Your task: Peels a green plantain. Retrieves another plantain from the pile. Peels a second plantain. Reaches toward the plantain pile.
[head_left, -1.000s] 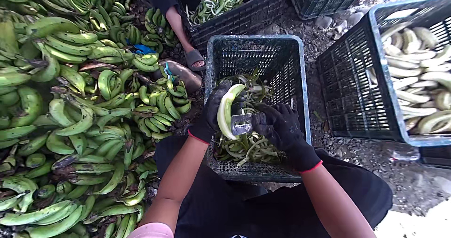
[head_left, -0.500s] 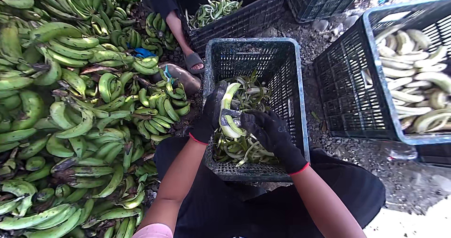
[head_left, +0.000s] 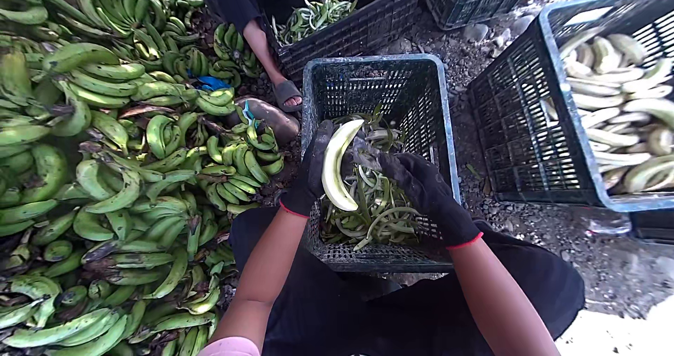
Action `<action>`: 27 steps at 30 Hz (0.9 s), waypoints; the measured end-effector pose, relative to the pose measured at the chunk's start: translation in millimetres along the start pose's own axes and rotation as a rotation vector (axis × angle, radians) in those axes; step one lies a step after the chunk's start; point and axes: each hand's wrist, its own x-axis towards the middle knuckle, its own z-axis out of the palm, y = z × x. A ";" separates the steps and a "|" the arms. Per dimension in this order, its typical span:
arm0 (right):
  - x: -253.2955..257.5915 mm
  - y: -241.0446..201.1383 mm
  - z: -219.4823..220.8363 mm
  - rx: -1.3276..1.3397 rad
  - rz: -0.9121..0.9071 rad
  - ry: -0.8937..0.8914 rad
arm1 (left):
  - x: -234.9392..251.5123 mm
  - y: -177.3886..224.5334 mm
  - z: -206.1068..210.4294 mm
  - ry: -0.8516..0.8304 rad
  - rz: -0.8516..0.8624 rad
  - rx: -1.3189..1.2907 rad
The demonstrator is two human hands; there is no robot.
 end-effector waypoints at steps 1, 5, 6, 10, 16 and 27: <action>-0.5 -0.5 -1.1 -0.101 -0.107 -0.017 | 0.3 3.6 -1.8 0.010 -0.002 0.044; -11.2 -1.7 1.5 -0.328 -0.398 -0.043 | 0.4 12.1 1.3 0.072 -0.107 0.006; -11.9 0.1 3.3 -0.348 -0.443 -0.033 | 0.2 12.3 0.3 0.076 -0.101 0.009; -10.5 1.7 10.1 -0.321 -0.440 -0.060 | 0.3 11.9 2.4 0.058 -0.097 0.021; -3.6 -1.7 20.9 -0.275 -0.225 -0.109 | -3.7 6.9 8.6 0.075 -0.072 0.140; -8.2 0.5 25.6 0.128 0.367 0.096 | -8.2 -20.7 13.5 0.259 0.015 0.315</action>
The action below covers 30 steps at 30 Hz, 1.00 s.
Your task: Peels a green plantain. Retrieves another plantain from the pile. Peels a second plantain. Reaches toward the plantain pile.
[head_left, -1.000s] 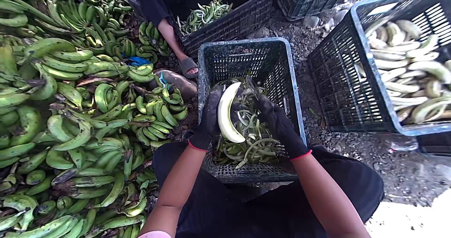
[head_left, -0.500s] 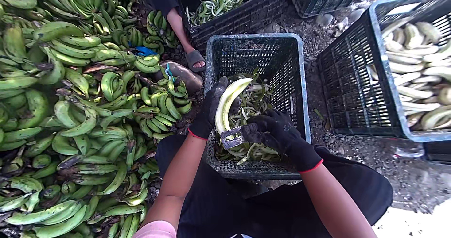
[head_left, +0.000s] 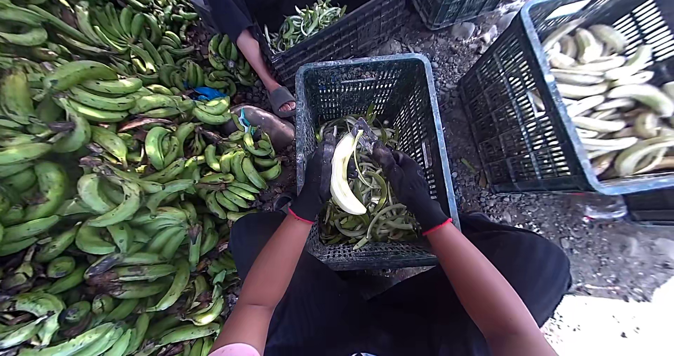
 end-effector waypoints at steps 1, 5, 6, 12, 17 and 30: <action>-0.3 -0.4 -1.2 0.011 0.018 -0.002 | -3.7 -0.5 -3.9 -0.045 -0.022 -0.003; 14.5 19.0 -4.6 0.082 0.053 0.048 | -7.3 3.7 -3.6 -0.200 -0.157 -0.230; 28.8 27.5 -7.0 0.112 0.086 0.065 | -5.2 5.5 -0.1 -0.219 -0.157 -0.302; 21.5 12.7 -36.5 -0.109 0.067 0.022 | 0.3 0.9 -24.0 -0.122 -0.106 -0.249; -22.8 31.9 -46.4 -0.451 0.134 -0.286 | -7.4 -20.8 -35.1 -0.204 -0.224 0.011; -58.6 49.6 -47.3 -0.451 0.157 -0.474 | 69.0 115.9 263.3 -0.339 -0.153 -0.325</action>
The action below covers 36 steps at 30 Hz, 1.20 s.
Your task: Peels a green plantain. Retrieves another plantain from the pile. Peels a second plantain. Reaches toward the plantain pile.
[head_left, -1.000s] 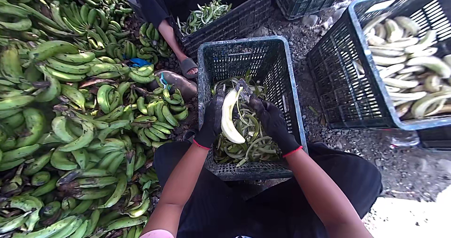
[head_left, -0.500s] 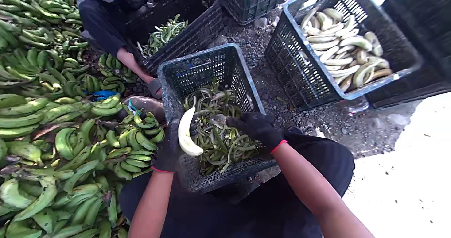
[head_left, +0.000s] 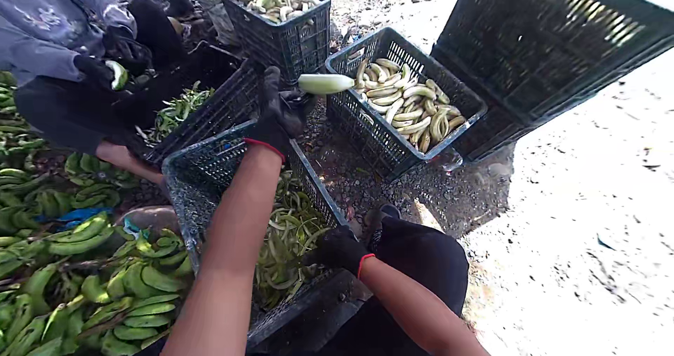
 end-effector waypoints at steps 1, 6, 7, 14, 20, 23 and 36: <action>1.9 1.0 -0.1 -0.012 -0.014 0.004 | 9.6 5.3 22.9 0.075 0.023 -0.005; 0.3 -0.9 -8.0 0.007 -0.024 0.002 | 6.4 -10.8 -13.0 -0.071 0.011 0.281; 2.4 -1.4 -7.4 0.002 -0.029 0.005 | 1.8 -9.9 -45.3 -0.129 0.007 0.346; 15.7 -23.8 0.0 -0.102 -0.029 -0.055 | -141.2 62.0 -345.1 0.341 0.249 0.327; 27.4 -41.6 21.2 -0.431 -0.099 -0.086 | -376.1 -12.7 -467.6 1.008 0.347 0.084; 38.9 -44.6 37.9 -0.624 -0.162 -0.169 | -459.4 -112.8 -477.7 1.242 0.144 0.127; 38.6 -122.3 71.3 -0.752 0.108 -0.419 | -420.9 -297.9 -495.3 0.928 -0.513 0.343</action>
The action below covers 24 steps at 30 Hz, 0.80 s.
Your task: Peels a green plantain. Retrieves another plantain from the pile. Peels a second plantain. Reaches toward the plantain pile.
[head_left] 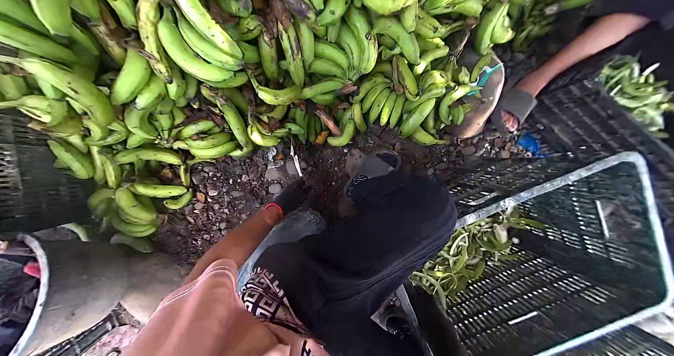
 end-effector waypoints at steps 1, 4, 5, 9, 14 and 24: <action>2.9 1.7 3.5 0.058 0.024 0.003 | 20.6 12.8 2.5 0.020 0.050 0.119; 22.8 30.4 32.8 0.217 -0.047 0.152 | 61.8 73.9 9.3 0.175 0.061 0.284; 15.9 19.5 24.3 0.256 -0.028 0.107 | 76.1 91.9 12.0 0.241 0.048 0.293; -17.7 -39.7 -13.8 0.275 0.114 0.033 | 133.8 131.2 19.7 0.476 -0.022 0.279; 30.5 40.4 50.8 0.217 0.033 0.213 | 168.4 154.0 12.2 0.414 -0.164 0.316; 33.6 48.1 50.1 0.208 0.049 0.154 | 111.0 93.7 21.3 0.439 0.254 -0.461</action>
